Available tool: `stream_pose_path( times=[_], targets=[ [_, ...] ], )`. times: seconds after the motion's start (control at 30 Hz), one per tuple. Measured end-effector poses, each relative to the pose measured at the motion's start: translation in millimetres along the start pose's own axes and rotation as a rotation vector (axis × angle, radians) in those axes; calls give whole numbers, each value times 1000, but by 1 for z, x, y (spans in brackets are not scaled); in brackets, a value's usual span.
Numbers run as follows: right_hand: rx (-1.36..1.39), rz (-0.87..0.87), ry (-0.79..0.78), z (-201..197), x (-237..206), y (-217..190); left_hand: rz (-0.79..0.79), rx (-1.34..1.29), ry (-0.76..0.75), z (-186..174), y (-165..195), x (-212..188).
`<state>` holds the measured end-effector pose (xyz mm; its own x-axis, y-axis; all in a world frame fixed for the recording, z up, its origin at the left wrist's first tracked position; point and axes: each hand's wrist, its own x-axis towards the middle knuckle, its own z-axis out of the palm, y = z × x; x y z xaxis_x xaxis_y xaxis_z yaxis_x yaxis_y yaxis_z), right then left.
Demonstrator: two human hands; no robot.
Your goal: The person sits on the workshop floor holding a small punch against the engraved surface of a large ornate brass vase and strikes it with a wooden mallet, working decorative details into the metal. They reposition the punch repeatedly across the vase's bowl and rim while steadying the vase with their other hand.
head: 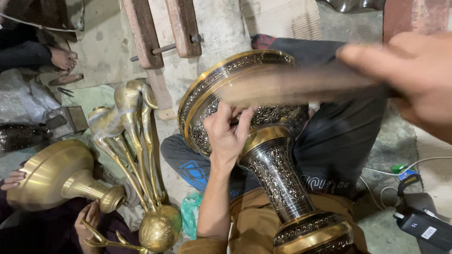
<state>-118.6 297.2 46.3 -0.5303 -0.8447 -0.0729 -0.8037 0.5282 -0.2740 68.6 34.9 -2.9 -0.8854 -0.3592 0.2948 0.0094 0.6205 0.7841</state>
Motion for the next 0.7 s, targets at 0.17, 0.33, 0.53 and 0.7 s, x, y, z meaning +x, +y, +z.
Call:
stream_pose_path(
  times=[0.17,0.33,0.53,0.7],
  targets=[
    [-43,18,0,-4,1,-3,38,8,0,-1,1,3],
    [123,-36,105,-6,2,-3,16,9,-26,-3,2,5],
    [122,-48,94,-3,1,-2,26,1,-33,-4,2,7],
    [63,-32,111,-4,2,-7,46,-42,-57,-5,3,9]
  ],
)
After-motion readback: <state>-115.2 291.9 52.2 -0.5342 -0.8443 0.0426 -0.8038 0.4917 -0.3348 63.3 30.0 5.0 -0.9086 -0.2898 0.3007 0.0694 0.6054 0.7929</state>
